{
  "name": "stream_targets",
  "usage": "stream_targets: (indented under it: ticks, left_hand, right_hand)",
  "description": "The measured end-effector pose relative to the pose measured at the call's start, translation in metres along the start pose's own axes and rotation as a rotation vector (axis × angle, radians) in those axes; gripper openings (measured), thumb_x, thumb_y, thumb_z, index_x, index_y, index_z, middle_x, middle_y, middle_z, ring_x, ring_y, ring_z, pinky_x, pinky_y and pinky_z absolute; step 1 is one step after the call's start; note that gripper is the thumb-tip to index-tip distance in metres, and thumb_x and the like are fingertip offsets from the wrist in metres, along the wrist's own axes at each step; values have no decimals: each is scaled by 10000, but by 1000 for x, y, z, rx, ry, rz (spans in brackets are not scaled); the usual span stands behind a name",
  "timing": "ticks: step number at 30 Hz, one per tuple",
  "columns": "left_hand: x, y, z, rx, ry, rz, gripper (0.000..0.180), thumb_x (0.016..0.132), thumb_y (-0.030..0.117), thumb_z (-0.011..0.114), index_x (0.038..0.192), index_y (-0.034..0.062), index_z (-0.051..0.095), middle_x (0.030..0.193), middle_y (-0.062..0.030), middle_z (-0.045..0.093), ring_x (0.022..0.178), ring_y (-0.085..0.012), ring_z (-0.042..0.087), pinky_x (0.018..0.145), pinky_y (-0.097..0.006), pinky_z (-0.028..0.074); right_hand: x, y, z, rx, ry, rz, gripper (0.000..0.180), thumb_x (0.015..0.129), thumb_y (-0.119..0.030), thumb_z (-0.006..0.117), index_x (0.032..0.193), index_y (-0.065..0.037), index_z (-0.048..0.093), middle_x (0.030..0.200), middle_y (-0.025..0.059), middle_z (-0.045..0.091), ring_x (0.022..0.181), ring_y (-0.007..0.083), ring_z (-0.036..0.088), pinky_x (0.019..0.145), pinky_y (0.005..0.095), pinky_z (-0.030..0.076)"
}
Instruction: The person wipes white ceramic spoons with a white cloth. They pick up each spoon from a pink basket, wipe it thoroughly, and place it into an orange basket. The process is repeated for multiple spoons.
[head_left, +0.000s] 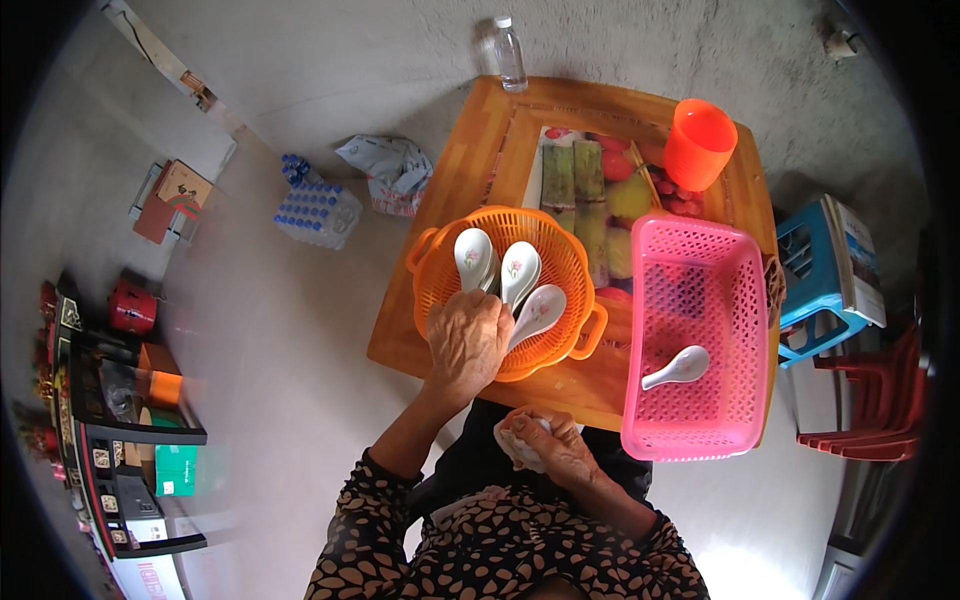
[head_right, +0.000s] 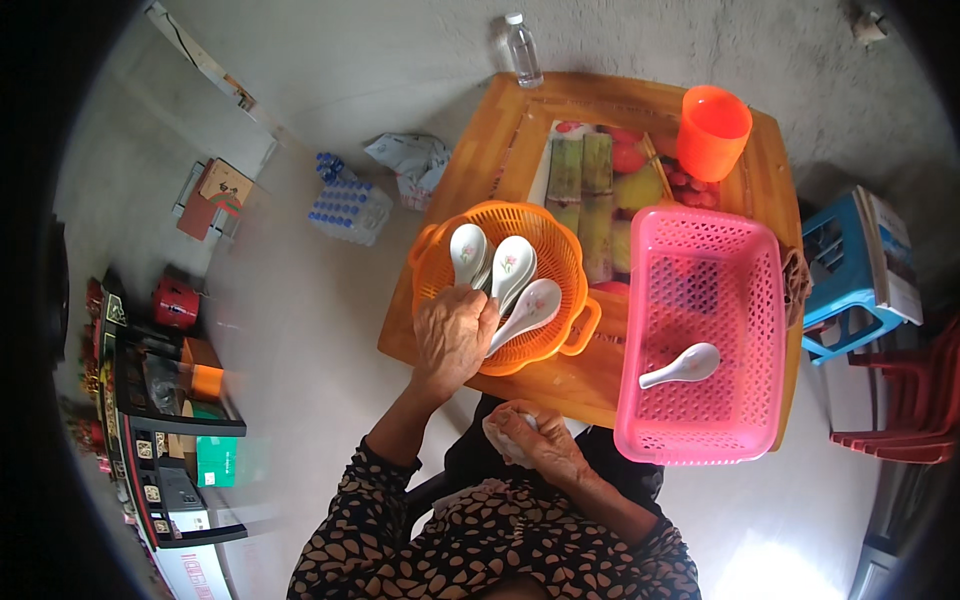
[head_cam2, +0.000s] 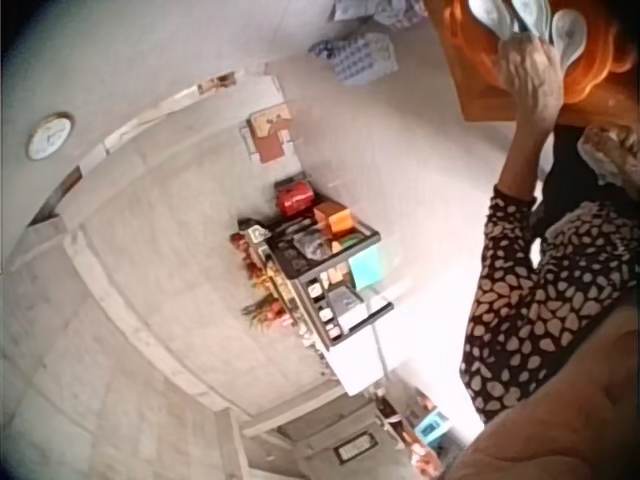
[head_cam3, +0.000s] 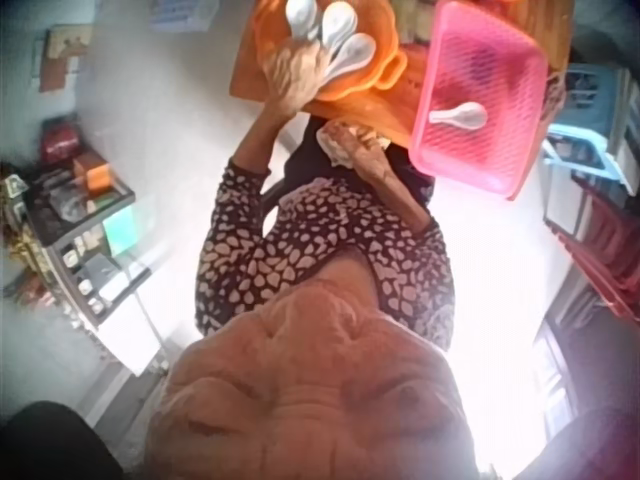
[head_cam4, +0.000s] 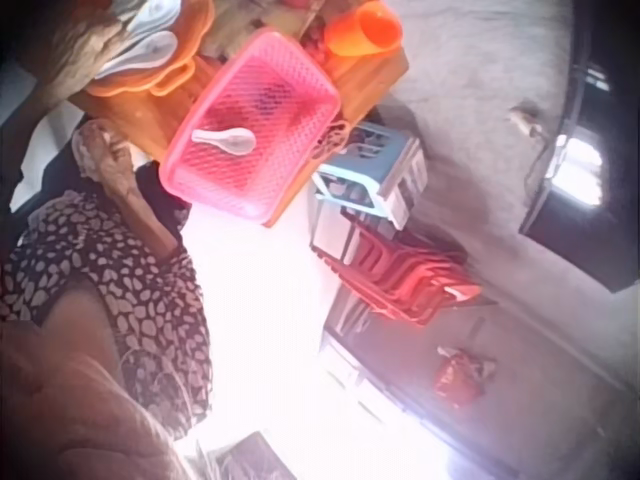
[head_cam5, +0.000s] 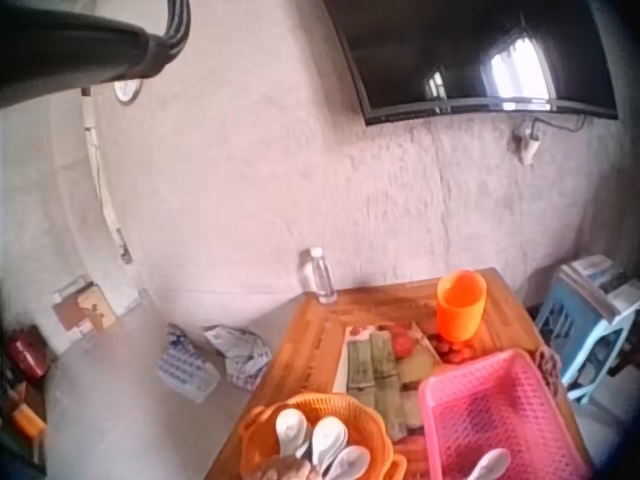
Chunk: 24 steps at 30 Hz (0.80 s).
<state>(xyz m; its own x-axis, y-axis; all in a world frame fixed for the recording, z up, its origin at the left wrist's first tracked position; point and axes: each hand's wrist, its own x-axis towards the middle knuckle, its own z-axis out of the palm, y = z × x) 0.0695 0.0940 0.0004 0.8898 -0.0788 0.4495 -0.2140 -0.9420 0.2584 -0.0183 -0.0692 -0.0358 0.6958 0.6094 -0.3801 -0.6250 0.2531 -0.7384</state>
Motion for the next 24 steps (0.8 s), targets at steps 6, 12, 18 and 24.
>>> stream_targets:
  ticks: [6,12,18,24]
  left_hand:
    - [-1,-7,0,-69,3,-26,290,754,188,685,616,34,482,582,-89,497,593,-271,530,542,-410,412]
    - [-3,1,-8,-188,16,-100,388,641,257,791,645,42,468,662,-114,496,626,-299,517,558,-418,417]
    - [-5,31,-11,-149,38,88,231,686,152,750,790,53,568,736,-98,529,678,-283,533,604,-377,443]
    - [-3,102,21,-239,-30,375,168,699,178,740,765,75,626,762,-50,493,760,-240,508,667,-353,431]
  right_hand:
    - [3,-7,3,5,-19,13,202,921,-282,544,900,-96,618,702,-36,557,607,52,502,524,202,422]
    - [-6,-9,3,-3,-10,-18,173,934,-246,522,927,-96,610,712,-27,558,610,56,499,527,204,420]
    - [-25,-6,-4,-83,-71,38,240,931,-271,525,948,-41,586,767,-29,563,669,47,498,572,187,408]
    - [-41,15,-17,-208,-130,-182,269,927,-278,520,933,-21,599,741,-22,555,687,59,489,627,233,429]
